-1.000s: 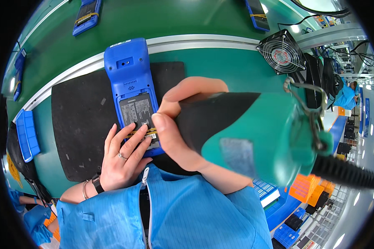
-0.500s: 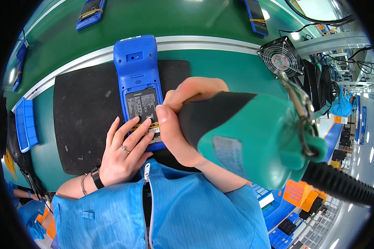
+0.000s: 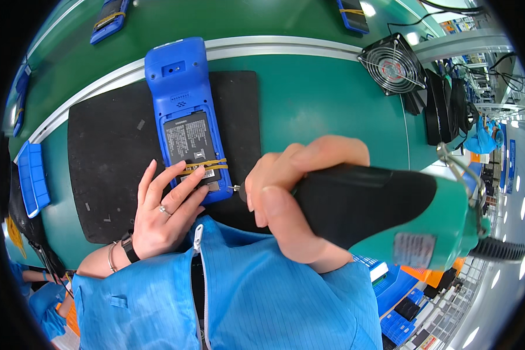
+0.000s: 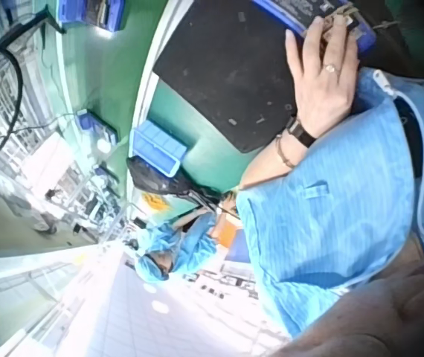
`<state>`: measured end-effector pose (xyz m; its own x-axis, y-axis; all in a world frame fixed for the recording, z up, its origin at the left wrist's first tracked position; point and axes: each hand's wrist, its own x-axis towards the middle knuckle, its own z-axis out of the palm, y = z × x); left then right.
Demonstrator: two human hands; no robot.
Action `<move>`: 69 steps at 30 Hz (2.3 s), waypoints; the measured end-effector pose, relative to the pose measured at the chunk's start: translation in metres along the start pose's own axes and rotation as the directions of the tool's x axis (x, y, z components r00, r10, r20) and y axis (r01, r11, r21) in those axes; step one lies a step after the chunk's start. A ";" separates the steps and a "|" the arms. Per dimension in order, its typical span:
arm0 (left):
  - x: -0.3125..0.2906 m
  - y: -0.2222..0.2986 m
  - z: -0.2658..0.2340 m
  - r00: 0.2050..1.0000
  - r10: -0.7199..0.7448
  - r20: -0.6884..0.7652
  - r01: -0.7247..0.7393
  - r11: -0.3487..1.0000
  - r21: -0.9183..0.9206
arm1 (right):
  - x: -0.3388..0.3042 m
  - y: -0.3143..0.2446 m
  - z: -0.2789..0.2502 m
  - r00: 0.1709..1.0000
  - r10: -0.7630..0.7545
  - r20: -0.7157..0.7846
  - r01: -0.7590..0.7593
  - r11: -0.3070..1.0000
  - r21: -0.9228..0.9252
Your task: The person fastens screws into a handheld electronic device using an electric screwdriver.
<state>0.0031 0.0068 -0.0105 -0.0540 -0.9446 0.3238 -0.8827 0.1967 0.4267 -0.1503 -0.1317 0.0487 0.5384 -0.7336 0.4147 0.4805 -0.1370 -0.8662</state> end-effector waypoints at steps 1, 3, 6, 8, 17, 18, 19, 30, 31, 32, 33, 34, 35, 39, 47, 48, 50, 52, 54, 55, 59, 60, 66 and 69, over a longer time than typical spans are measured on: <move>0.000 0.000 0.000 1.000 0.025 -0.013 -0.025 0.999 0.029 | -0.004 -0.001 -0.001 1.000 0.000 -0.007 0.000 1.000 -0.003; 0.001 0.003 0.000 0.999 0.032 -0.023 -0.031 0.999 0.028 | -0.010 -0.002 -0.003 0.999 0.024 0.042 -0.023 1.000 -0.009; 0.001 0.003 0.000 0.999 0.032 -0.038 -0.030 0.999 0.035 | -0.012 -0.002 -0.003 0.998 0.036 0.059 -0.034 0.999 -0.037; 0.001 0.004 0.001 0.999 0.029 -0.036 -0.028 0.999 0.037 | -0.012 0.000 -0.003 0.997 0.031 0.074 -0.028 0.999 -0.044; 0.002 0.004 0.000 0.999 0.028 -0.029 -0.027 0.999 0.035 | -0.011 0.005 0.000 0.995 0.097 0.039 -0.094 0.993 -0.067; 0.002 0.004 0.000 0.999 0.028 -0.029 -0.027 0.999 0.033 | -0.009 0.005 0.000 0.994 0.062 0.089 -0.061 0.998 -0.014; 0.002 0.003 0.000 0.999 0.026 -0.030 -0.025 0.999 0.031 | -0.008 0.005 0.001 0.990 0.024 0.139 -0.030 0.999 0.039; 0.000 0.003 0.001 0.998 0.048 -0.032 -0.046 0.998 0.047 | -0.009 0.000 0.007 0.981 0.013 0.194 0.005 0.996 -0.091; -0.001 0.003 0.000 0.998 0.046 -0.034 -0.044 0.998 0.049 | -0.009 0.003 0.006 0.980 0.013 0.197 0.005 0.996 -0.090; -0.001 0.003 0.000 0.999 0.044 -0.031 -0.042 0.998 0.048 | -0.010 0.007 0.003 0.981 -0.026 0.192 0.034 0.999 -0.039; -0.002 0.003 0.000 0.999 0.042 -0.027 -0.040 0.998 0.046 | -0.011 0.010 0.002 0.981 -0.064 0.184 0.063 0.998 0.012; -0.002 0.003 0.000 0.999 0.042 -0.029 -0.040 0.998 0.045 | -0.010 0.008 0.000 0.978 -0.053 0.201 0.051 0.999 0.017; -0.002 0.002 0.001 0.999 0.042 -0.032 -0.041 0.998 0.042 | -0.009 0.007 -0.001 0.978 -0.053 0.203 0.051 0.999 0.016; -0.003 0.001 0.002 0.998 0.046 -0.033 -0.045 0.998 0.044 | -0.010 0.001 0.006 0.991 -0.025 0.129 0.027 1.000 -0.010; -0.006 0.008 -0.005 0.990 0.136 -0.036 -0.132 0.986 0.103 | 0.013 -0.002 0.023 1.000 -0.002 0.020 0.002 1.000 0.016; -0.007 0.008 -0.005 0.990 0.138 -0.036 -0.134 0.986 0.097 | 0.016 0.001 0.024 0.998 0.005 0.055 -0.004 1.000 -0.016; -0.009 0.007 -0.006 0.991 0.127 -0.043 -0.123 0.988 0.095 | 0.023 0.007 0.028 0.991 0.025 0.128 -0.015 0.997 -0.077; -0.011 0.004 -0.007 0.983 0.179 -0.029 -0.177 0.982 0.064 | 0.030 0.014 0.032 0.978 0.050 0.201 -0.022 0.990 -0.140; -0.010 0.002 -0.008 0.983 0.178 -0.039 -0.177 0.984 0.031 | 0.037 0.019 0.036 0.960 0.080 0.269 -0.023 0.978 -0.208; -0.010 0.002 -0.008 0.982 0.182 -0.042 -0.182 0.983 -0.001 | 0.040 0.023 0.038 0.948 0.097 0.304 -0.023 0.971 -0.239; -0.014 0.000 -0.003 0.983 0.170 -0.070 -0.171 0.985 -0.008 | 0.045 0.032 0.041 0.909 0.138 0.393 -0.006 0.948 -0.320; -0.016 -0.001 -0.001 0.983 0.167 -0.075 -0.167 0.986 0.000 | 0.046 0.033 0.041 0.903 0.136 0.408 0.011 0.941 -0.338; -0.008 -0.002 -0.008 0.983 -0.164 -0.080 0.172 0.978 0.115 | 0.042 0.038 0.056 0.982 -0.037 0.183 0.070 0.982 -0.175; -0.011 0.000 -0.008 0.983 -0.158 -0.092 0.169 0.978 0.126 | 0.045 0.034 0.053 0.973 -0.118 0.200 0.140 0.985 -0.101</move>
<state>0.0070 0.0198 -0.0073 0.1289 -0.9357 0.3284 -0.9307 0.0002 0.3658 -0.0732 -0.1340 0.0525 0.6054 -0.5644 0.5612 0.4788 -0.3050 -0.8232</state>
